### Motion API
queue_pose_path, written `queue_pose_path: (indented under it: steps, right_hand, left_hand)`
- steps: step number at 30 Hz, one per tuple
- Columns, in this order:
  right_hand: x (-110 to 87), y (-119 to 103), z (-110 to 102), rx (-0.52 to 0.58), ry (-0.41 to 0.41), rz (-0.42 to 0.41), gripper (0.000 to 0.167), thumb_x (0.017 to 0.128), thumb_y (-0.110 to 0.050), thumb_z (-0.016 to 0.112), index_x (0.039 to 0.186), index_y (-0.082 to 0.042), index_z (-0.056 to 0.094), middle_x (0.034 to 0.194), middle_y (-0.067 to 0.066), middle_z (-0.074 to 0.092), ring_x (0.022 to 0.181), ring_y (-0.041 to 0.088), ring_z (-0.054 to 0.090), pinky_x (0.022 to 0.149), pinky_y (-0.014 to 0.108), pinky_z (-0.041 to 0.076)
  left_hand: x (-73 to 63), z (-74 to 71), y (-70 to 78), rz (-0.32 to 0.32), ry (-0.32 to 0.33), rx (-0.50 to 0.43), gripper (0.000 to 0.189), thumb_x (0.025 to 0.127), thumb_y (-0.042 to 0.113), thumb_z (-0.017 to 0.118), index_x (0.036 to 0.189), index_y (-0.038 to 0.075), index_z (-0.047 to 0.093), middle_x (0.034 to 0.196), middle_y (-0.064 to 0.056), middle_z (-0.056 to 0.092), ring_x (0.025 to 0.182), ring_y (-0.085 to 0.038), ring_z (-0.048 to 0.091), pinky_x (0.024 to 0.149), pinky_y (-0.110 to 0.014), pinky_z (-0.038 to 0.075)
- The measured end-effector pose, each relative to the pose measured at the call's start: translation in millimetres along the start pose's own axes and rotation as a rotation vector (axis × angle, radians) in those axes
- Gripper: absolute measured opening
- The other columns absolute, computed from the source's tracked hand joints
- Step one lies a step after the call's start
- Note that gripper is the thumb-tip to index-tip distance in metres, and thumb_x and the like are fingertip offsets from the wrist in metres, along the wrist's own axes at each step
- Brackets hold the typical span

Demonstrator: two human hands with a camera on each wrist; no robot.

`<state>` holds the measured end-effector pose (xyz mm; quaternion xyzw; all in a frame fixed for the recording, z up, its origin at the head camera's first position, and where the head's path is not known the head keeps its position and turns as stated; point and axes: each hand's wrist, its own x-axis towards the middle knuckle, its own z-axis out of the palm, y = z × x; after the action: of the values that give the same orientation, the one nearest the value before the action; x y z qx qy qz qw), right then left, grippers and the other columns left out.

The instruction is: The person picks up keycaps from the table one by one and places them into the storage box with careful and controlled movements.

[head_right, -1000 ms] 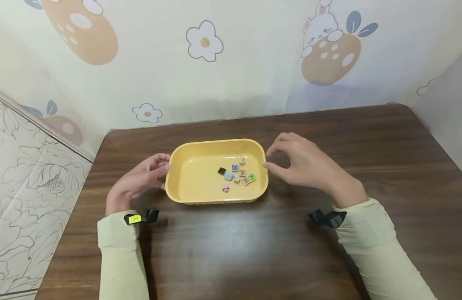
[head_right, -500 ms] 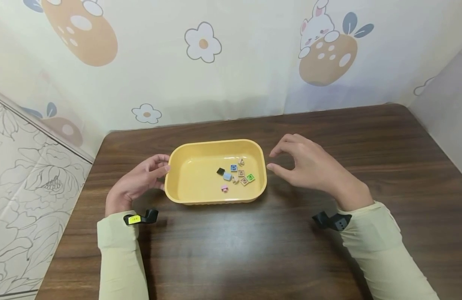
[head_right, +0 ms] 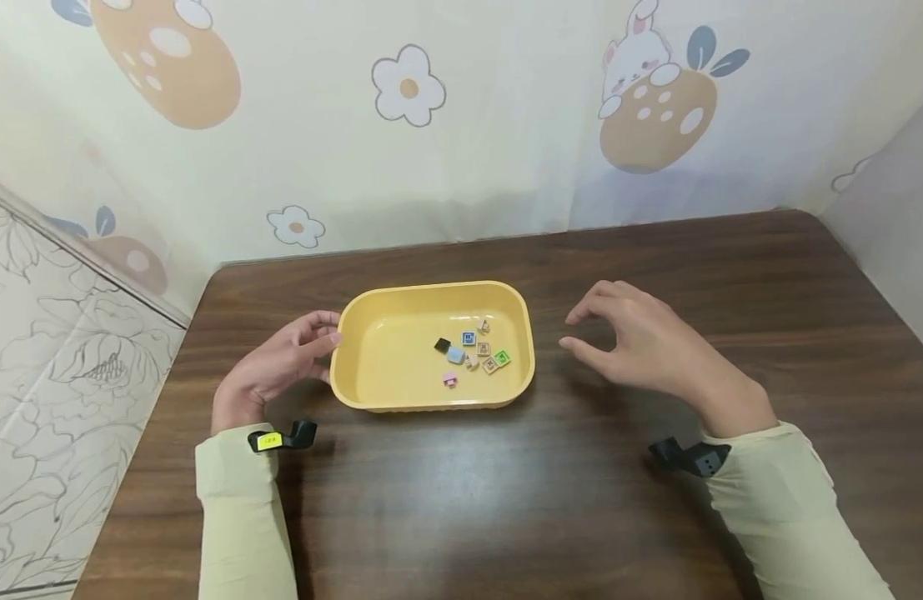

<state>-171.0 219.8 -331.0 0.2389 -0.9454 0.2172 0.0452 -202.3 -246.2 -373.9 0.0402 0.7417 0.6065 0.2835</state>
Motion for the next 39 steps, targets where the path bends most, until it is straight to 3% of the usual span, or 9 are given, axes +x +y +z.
queue_pose_path:
  steps: [7,13,24,30,39]
  right_hand:
    - [-9.0,13,1,-0.015,-0.006,0.031,0.024,0.084,-0.023,0.09,0.105,-0.018,0.078,0.106,0.0,0.073,0.103,0.025,0.068,0.082,0.051,0.056]
    - [-9.4,19,4,-0.029,-0.023,-0.004,0.026,0.084,-0.025,0.09,0.106,-0.017,0.078,0.107,0.003,0.073,0.101,0.027,0.068,0.078,0.05,0.057]
    - [-24.2,32,-1,-0.067,0.015,0.008,0.029,0.08,-0.022,0.093,0.104,-0.017,0.078,0.106,0.003,0.073,0.094,0.026,0.067,0.07,0.042,0.055]
    - [-34.6,40,-2,-0.084,0.032,0.029,0.028,0.08,-0.022,0.092,0.103,-0.015,0.078,0.106,0.006,0.074,0.098,0.031,0.069,0.075,0.053,0.054]
    - [-48.4,47,-1,-0.092,0.043,0.043,0.027,0.081,-0.024,0.092,0.103,-0.016,0.078,0.108,0.007,0.074,0.1,0.032,0.069,0.076,0.052,0.052]
  left_hand:
    - [-1.0,1.4,-0.4,0.003,0.003,-0.006,0.043,0.109,0.013,0.054,0.146,-0.005,0.04,0.129,-0.018,0.055,0.104,-0.024,0.066,0.08,-0.036,0.066]
    - [-2.7,1.4,0.1,-0.008,0.011,-0.007,0.042,0.109,0.013,0.055,0.145,-0.004,0.04,0.127,-0.016,0.056,0.101,-0.023,0.066,0.079,-0.036,0.066]
    - [-0.5,-0.8,-0.8,0.0,0.002,-0.008,0.042,0.109,0.014,0.055,0.145,-0.003,0.041,0.13,-0.016,0.056,0.104,-0.023,0.067,0.08,-0.038,0.066]
    - [-0.4,-0.7,1.2,-0.005,0.007,0.004,0.042,0.11,0.014,0.054,0.145,-0.004,0.041,0.127,-0.017,0.057,0.104,-0.024,0.066,0.08,-0.038,0.066]
    - [-0.1,0.0,2.1,-0.012,0.006,-0.005,0.042,0.11,0.014,0.053,0.146,-0.004,0.04,0.126,-0.017,0.057,0.107,-0.024,0.066,0.08,-0.039,0.066]
